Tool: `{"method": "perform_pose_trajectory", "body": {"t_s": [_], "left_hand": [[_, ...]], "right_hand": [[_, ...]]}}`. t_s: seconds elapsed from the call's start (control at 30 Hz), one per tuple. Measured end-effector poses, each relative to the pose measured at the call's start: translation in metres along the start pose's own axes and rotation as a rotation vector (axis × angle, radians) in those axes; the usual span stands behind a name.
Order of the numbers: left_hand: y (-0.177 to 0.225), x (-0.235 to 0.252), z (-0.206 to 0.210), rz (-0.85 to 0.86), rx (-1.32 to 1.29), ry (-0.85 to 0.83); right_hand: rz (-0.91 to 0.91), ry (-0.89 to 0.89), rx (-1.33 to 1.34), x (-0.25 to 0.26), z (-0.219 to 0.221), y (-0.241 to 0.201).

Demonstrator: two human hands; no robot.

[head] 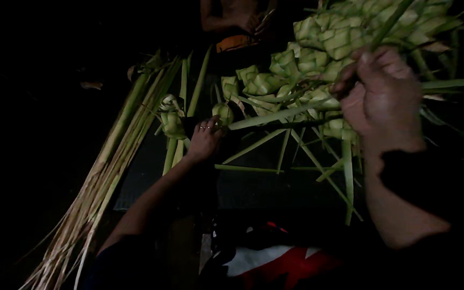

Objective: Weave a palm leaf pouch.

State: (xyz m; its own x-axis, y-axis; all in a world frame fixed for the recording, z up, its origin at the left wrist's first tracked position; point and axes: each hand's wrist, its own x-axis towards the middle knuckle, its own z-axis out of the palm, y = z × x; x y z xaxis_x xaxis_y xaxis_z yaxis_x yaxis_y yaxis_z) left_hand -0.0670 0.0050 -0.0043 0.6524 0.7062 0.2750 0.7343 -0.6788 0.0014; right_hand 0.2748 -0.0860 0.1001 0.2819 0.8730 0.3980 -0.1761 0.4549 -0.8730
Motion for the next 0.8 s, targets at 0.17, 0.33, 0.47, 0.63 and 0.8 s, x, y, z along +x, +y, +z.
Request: {"method": "perform_pose_trajectory", "body": {"t_s": [0.17, 0.33, 0.47, 0.63, 0.8], "left_hand": [[0.002, 0.02, 0.002, 0.027, 0.118, -0.067], [0.007, 0.046, -0.007, 0.044, 0.134, -0.139], [0.015, 0.052, -0.027, -0.096, -0.301, -0.062], [0.021, 0.048, -0.04, -0.4, -0.902, 0.147], [0.016, 0.048, -0.043, -0.56, -1.183, 0.326]], "right_hand": [[-0.118, -0.089, 0.045, 0.012, 0.008, -0.018], [-0.181, -0.156, 0.0, 0.015, 0.016, -0.028], [-0.182, -0.213, -0.478, 0.001, 0.015, -0.027], [-0.162, -0.443, -1.009, -0.038, 0.017, -0.011], [-0.221, -0.345, -1.15, -0.054, 0.034, -0.001]]}}
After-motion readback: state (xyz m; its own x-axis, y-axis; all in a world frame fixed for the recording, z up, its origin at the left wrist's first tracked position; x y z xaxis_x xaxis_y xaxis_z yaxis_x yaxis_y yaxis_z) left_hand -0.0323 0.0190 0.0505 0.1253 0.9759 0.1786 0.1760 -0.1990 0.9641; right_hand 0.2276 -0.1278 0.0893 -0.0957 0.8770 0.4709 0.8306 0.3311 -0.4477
